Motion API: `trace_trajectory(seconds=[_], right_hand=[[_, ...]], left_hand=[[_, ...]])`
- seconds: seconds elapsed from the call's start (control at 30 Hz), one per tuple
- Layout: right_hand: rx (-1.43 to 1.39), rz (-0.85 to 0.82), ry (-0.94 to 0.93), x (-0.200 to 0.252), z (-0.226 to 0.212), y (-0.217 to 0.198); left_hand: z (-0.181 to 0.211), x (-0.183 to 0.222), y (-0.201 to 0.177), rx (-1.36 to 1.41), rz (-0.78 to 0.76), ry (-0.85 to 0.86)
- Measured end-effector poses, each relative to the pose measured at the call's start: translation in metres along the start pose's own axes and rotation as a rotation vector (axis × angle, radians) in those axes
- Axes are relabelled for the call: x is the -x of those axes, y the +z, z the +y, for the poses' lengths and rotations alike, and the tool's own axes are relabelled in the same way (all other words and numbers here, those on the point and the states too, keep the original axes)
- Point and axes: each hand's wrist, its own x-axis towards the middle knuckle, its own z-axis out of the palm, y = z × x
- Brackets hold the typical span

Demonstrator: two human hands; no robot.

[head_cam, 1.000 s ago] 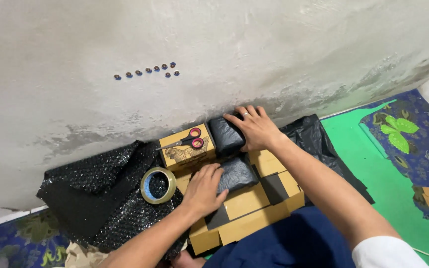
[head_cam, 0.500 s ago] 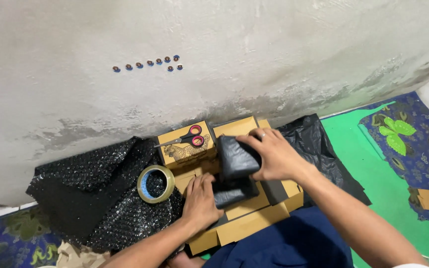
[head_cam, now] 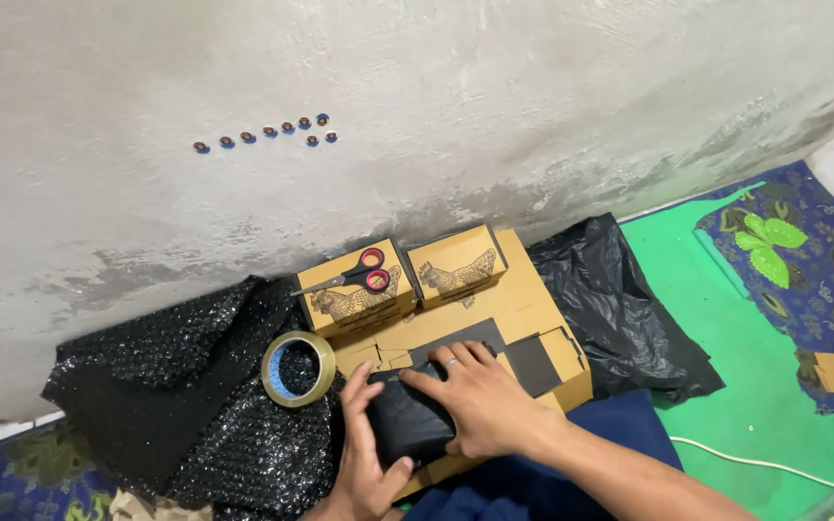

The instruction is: Wrapping small items in black plastic and bubble wrap for shipping

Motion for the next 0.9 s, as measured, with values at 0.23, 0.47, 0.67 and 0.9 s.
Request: trace_trajectory(seconds=[0.23,0.47,0.67,0.9], right_hand=[[-0.180,-0.190,-0.025,-0.005,0.037,-0.015],[-0.747,0.495,0.697,-0.037,0.174,0.044],[-0.959,0.503,1.037,-0.065,0.198,0.057],[-1.194,0.352,1.094,-0.071,0.202,0.043]], left_hand=[[0.027,-0.049,0.004,-0.645,-0.384,0.087],[0.016,-0.044,0.011,-0.959,-0.492,0.147],[0.014,-0.043,0.017,-1.042,-0.489,0.165],[0.021,-0.052,0.010,-1.020,-0.595,0.120]])
